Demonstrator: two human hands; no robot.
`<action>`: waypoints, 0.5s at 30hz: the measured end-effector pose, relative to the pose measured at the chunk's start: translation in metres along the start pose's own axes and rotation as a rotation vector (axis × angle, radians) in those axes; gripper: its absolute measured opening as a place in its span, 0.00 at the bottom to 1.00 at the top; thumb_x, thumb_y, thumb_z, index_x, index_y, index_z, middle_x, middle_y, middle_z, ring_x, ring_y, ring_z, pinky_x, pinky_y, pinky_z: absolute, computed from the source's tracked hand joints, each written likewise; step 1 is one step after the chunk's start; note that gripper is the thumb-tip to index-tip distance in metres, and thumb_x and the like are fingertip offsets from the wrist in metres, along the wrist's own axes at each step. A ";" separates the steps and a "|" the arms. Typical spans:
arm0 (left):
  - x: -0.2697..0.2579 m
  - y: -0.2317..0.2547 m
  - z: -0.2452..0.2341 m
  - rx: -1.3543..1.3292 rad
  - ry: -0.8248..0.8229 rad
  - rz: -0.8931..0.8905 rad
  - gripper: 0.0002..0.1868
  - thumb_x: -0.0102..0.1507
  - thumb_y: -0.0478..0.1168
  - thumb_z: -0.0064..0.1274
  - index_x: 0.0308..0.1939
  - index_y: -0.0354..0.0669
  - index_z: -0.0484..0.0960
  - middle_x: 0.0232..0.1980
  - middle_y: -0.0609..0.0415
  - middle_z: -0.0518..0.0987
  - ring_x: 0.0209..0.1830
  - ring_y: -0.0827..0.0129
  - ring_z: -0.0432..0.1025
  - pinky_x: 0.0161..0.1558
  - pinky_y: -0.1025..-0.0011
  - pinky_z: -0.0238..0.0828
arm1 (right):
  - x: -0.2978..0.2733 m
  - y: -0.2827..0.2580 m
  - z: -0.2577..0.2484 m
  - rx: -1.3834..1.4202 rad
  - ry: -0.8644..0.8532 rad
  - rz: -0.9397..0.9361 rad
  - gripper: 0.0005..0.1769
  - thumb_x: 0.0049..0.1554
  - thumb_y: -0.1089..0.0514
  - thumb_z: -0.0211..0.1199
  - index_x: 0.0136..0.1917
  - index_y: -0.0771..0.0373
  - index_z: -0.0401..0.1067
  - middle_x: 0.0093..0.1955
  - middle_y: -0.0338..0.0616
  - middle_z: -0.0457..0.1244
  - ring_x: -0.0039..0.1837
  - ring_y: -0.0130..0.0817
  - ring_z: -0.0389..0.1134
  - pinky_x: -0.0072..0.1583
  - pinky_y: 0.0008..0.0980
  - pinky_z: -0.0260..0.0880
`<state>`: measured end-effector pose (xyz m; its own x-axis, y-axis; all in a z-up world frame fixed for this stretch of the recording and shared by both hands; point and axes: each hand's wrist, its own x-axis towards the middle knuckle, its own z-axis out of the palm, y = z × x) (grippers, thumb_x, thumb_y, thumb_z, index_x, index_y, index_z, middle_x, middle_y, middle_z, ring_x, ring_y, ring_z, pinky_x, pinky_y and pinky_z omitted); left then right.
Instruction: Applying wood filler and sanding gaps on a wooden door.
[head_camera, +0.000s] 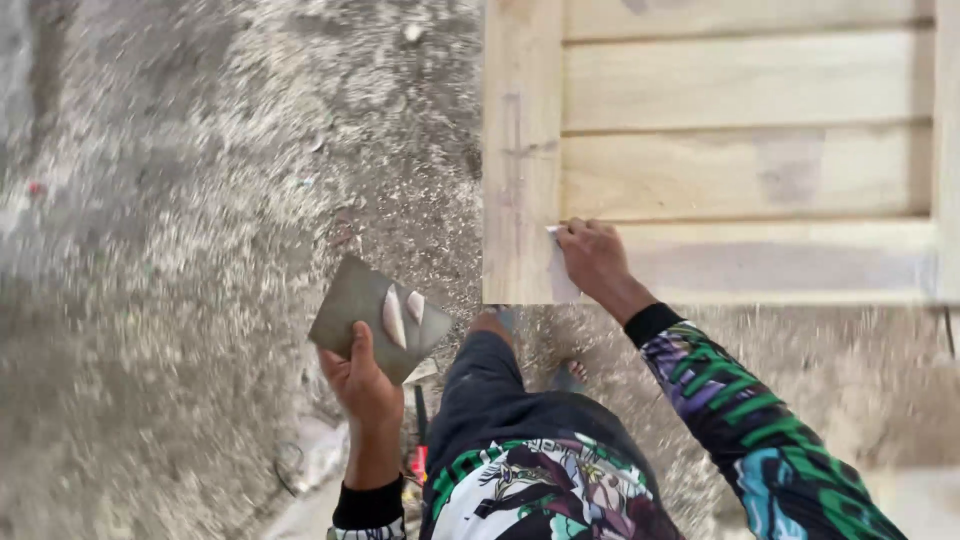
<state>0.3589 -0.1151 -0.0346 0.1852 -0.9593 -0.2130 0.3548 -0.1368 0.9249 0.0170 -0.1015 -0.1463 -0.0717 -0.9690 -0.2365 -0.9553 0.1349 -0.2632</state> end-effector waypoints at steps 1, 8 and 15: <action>0.009 -0.003 0.001 0.051 -0.013 0.004 0.19 0.72 0.35 0.50 0.66 0.41 0.70 0.61 0.50 0.77 0.58 0.65 0.72 0.57 0.65 0.72 | -0.003 0.002 0.012 -0.094 -0.030 0.055 0.14 0.62 0.60 0.53 0.60 0.59 0.74 0.55 0.48 0.67 0.58 0.47 0.68 0.59 0.44 0.70; 0.103 -0.011 0.027 0.166 -0.156 -0.151 0.23 0.69 0.38 0.51 0.68 0.45 0.68 0.64 0.53 0.74 0.61 0.65 0.71 0.59 0.64 0.72 | -0.095 -0.070 0.049 -0.037 0.253 0.142 0.22 0.54 0.58 0.57 0.62 0.59 0.73 0.62 0.45 0.64 0.66 0.45 0.64 0.64 0.47 0.64; 0.195 -0.039 0.083 0.217 -0.576 -0.237 0.23 0.69 0.38 0.50 0.69 0.44 0.68 0.65 0.52 0.74 0.62 0.65 0.70 0.60 0.62 0.71 | -0.102 -0.110 0.039 0.023 0.193 0.381 0.27 0.48 0.56 0.60 0.63 0.56 0.73 0.60 0.43 0.64 0.66 0.43 0.63 0.65 0.48 0.60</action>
<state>0.3055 -0.3173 -0.0857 -0.4164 -0.8676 -0.2719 0.1216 -0.3495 0.9290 0.1406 -0.0090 -0.1295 -0.4723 -0.8698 -0.1426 -0.8437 0.4930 -0.2126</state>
